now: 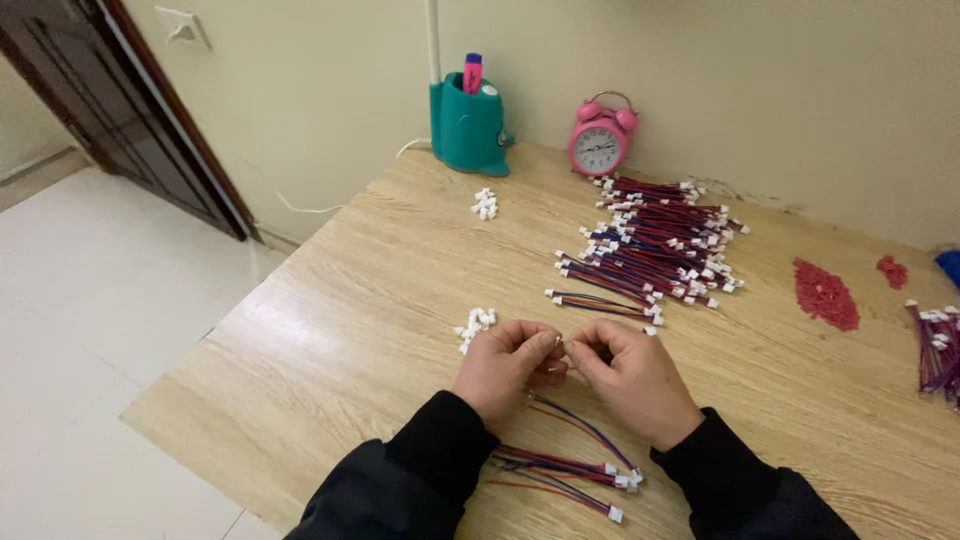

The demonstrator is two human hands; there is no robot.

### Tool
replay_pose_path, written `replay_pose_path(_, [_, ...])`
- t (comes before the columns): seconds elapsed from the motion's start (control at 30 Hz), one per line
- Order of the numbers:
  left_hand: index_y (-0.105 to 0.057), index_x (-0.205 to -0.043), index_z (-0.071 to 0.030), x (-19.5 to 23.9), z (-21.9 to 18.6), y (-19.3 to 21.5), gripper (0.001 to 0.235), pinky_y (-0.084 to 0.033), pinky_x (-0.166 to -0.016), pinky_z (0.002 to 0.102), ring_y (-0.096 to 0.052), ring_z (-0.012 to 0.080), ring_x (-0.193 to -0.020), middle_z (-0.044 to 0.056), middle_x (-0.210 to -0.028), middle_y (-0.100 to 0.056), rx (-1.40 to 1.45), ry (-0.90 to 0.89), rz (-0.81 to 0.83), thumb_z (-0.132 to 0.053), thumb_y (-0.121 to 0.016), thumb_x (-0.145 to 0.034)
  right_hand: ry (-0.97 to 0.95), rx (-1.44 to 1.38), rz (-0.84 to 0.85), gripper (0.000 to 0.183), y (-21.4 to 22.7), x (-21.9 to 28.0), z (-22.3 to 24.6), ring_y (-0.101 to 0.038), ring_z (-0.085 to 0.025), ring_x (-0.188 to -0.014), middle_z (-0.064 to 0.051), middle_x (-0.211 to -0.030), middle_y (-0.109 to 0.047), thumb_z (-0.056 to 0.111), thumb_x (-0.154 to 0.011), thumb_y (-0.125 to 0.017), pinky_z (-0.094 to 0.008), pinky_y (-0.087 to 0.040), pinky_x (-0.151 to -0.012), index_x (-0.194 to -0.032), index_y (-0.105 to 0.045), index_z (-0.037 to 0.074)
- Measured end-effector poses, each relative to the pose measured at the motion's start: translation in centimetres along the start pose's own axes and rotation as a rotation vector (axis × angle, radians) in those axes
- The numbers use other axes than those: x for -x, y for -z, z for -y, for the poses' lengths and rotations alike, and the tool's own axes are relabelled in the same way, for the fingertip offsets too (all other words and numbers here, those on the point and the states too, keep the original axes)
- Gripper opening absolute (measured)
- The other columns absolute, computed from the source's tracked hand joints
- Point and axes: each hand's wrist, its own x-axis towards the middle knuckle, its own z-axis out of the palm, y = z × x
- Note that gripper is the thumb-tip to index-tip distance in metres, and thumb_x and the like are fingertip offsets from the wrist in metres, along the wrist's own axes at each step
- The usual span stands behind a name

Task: Assembling small plastic connectors onto wire harnesses on a wooden table

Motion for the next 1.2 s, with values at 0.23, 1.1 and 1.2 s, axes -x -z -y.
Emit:
replay_pose_path(0.23, [-0.063,-0.1,0.0,-0.4,0.7,1.0,0.015,-0.062,-0.071,0.035,-0.069,0.0239,-0.073,0.015,-0.088,-0.068,0.107,0.046,0.001,-0.013,-0.063,-0.092,-0.016,-0.186,0.029,0.014,-0.8,-0.6,-1.0,-0.062,-0.007,-0.072,0.004,-0.077,-0.073,0.022,-0.086,-0.066,-0.023,-0.048,-0.072,-0.084,-0.074,0.011])
replay_pose_path(1.1, [-0.062,-0.111,0.002,-2.0,3.5,0.8,0.021,-0.063,-0.071,0.032,-0.072,0.0199,-0.078,0.013,-0.088,-0.069,0.0,-0.067,0.121,-0.011,-0.062,-0.094,0.162,-0.006,-0.092,0.009,0.0,1.1,-0.7,-0.062,-0.021,-0.064,-0.009,-0.064,-0.067,0.017,-0.087,-0.066,-0.034,-0.05,-0.063,-0.085,-0.072,0.011])
replay_pose_path(1.2, [-0.063,-0.112,0.003,-2.3,3.5,1.0,0.022,-0.064,-0.072,0.034,-0.072,0.0228,-0.079,0.016,-0.089,-0.069,-0.005,-0.073,0.112,-0.011,-0.063,-0.094,0.145,-0.05,-0.112,0.009,-0.6,0.9,-1.6,-0.062,-0.02,-0.064,-0.011,-0.065,-0.067,0.016,-0.087,-0.067,-0.034,-0.05,-0.064,-0.086,-0.073,0.009])
